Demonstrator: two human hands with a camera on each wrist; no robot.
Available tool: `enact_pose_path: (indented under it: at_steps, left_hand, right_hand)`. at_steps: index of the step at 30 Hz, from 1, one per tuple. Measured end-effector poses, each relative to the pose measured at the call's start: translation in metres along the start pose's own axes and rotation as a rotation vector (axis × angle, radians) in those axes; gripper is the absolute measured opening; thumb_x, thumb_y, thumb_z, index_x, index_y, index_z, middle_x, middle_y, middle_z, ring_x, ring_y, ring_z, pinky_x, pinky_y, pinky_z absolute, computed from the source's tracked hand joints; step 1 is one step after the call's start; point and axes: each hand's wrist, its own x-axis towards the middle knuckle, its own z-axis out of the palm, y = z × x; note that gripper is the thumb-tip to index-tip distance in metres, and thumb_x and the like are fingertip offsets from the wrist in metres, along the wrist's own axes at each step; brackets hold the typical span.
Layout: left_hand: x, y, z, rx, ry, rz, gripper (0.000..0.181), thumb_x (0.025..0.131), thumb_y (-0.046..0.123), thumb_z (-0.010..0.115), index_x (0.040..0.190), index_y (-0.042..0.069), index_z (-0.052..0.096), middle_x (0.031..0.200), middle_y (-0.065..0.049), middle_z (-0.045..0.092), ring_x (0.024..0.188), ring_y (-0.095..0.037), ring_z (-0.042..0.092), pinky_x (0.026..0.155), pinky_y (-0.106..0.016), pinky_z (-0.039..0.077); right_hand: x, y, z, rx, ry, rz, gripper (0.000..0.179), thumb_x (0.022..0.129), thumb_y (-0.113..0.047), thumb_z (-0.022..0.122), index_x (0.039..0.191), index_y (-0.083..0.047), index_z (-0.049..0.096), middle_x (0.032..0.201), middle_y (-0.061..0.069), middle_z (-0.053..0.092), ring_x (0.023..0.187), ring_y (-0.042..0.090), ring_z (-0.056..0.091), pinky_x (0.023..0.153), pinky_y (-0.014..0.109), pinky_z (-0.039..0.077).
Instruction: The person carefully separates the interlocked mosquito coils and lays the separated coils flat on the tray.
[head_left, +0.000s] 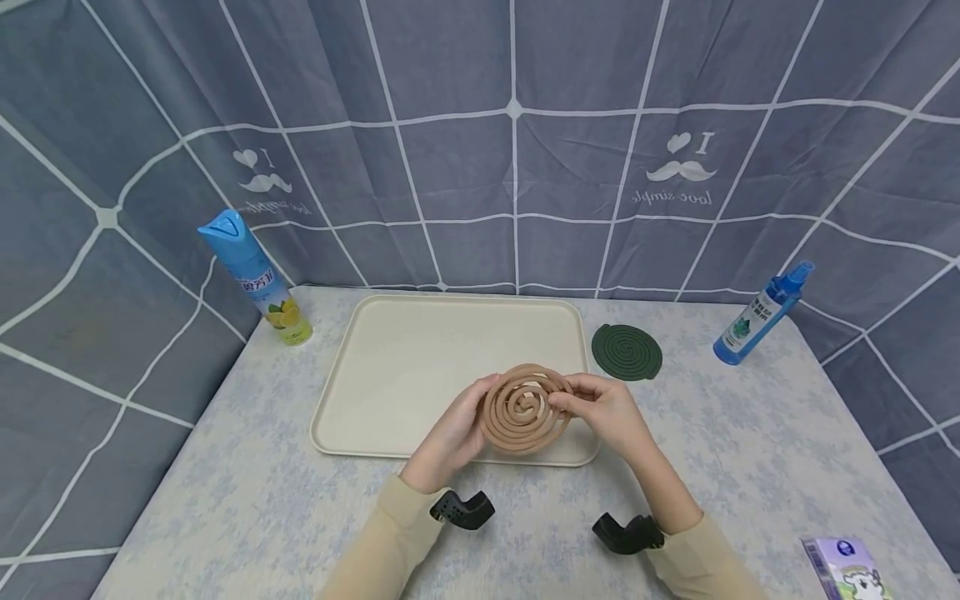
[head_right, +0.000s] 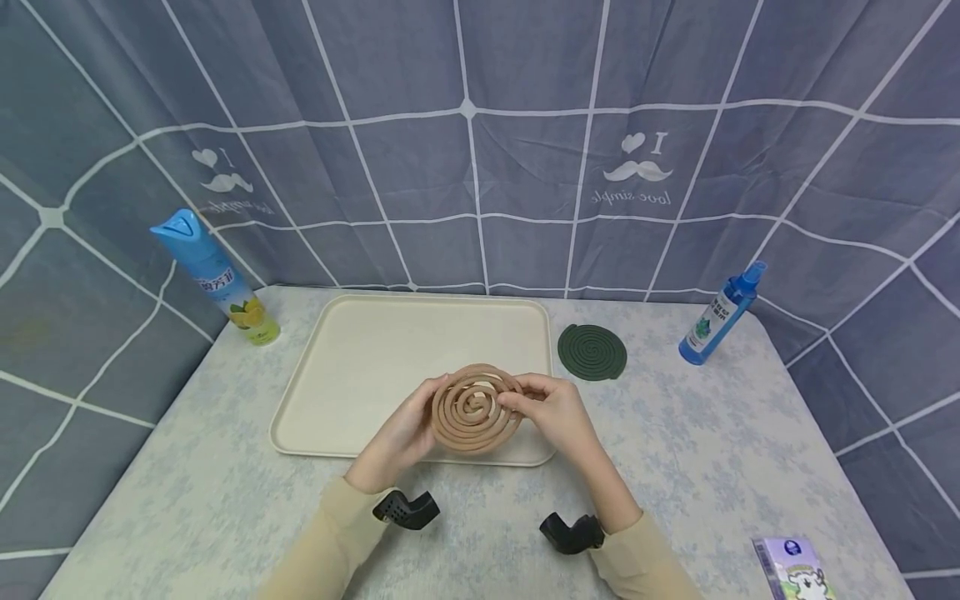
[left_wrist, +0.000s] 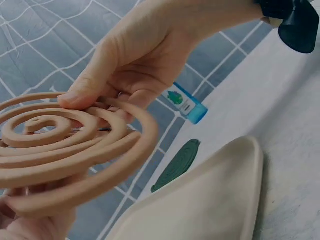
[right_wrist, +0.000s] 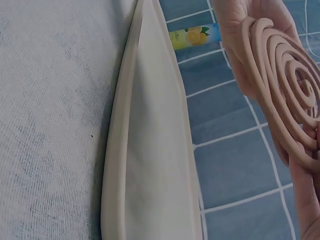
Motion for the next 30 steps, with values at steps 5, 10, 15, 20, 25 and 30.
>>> enact_pose_path:
  at_steps: [5, 10, 15, 20, 25, 30]
  left_hand:
    - [0.0, -0.006, 0.0, -0.052, 0.019, 0.031, 0.041, 0.106, 0.027, 0.03, 0.132, -0.002, 0.04, 0.115, -0.001, 0.052, 0.102, -0.001, 0.061, 0.09, -0.015, 0.052]
    - [0.0, -0.013, 0.001, -0.118, 0.021, 0.043, 0.036, 0.106, 0.026, 0.026, 0.131, 0.006, 0.041, 0.118, 0.001, 0.053, 0.106, -0.003, 0.062, 0.096, -0.019, 0.051]
    - [0.001, -0.02, 0.001, -0.158, 0.049, 0.06, 0.036, 0.104, 0.026, 0.024, 0.132, 0.01, 0.04, 0.12, 0.002, 0.05, 0.11, -0.004, 0.059, 0.098, -0.02, 0.05]
    - [0.004, -0.024, 0.001, -0.179, 0.087, 0.082, 0.035, 0.103, 0.026, 0.023, 0.127, 0.011, 0.044, 0.116, 0.002, 0.051, 0.105, -0.005, 0.06, 0.095, -0.02, 0.052]
    - [0.002, -0.022, -0.002, -0.135, 0.074, 0.041, 0.036, 0.106, 0.037, 0.019, 0.122, 0.016, 0.043, 0.117, 0.003, 0.05, 0.108, -0.004, 0.058, 0.096, -0.02, 0.051]
    - [0.001, -0.016, -0.006, -0.071, 0.013, -0.041, 0.052, 0.102, 0.063, 0.023, 0.106, 0.02, 0.05, 0.105, 0.003, 0.055, 0.097, -0.007, 0.058, 0.085, -0.024, 0.051]
  right_hand:
    - [0.0, 0.0, 0.0, 0.04, -0.004, 0.031, 0.029, 0.089, -0.011, 0.073, 0.106, 0.011, 0.068, 0.081, 0.008, 0.072, 0.071, 0.005, 0.067, 0.07, 0.024, 0.059]
    - [0.001, 0.002, 0.003, 0.073, -0.002, 0.03, 0.029, 0.089, -0.008, 0.072, 0.108, 0.013, 0.066, 0.081, 0.007, 0.071, 0.069, 0.005, 0.067, 0.068, 0.024, 0.06]
    - [0.002, 0.005, 0.006, 0.105, 0.02, 0.072, 0.032, 0.089, -0.007, 0.072, 0.113, 0.014, 0.065, 0.085, 0.003, 0.073, 0.068, 0.004, 0.068, 0.068, 0.023, 0.06]
    - [0.003, 0.008, 0.009, 0.128, 0.018, 0.098, 0.033, 0.09, -0.007, 0.07, 0.115, 0.013, 0.064, 0.085, 0.001, 0.072, 0.066, 0.004, 0.067, 0.068, 0.024, 0.06]
    - [0.003, 0.009, 0.009, 0.122, -0.031, 0.054, 0.031, 0.09, -0.006, 0.071, 0.112, 0.015, 0.064, 0.085, 0.003, 0.072, 0.068, 0.004, 0.067, 0.067, 0.024, 0.059]
    - [0.002, 0.011, 0.006, 0.059, -0.112, -0.006, 0.026, 0.087, -0.005, 0.073, 0.105, 0.013, 0.067, 0.083, 0.006, 0.072, 0.07, 0.003, 0.065, 0.066, 0.023, 0.057]
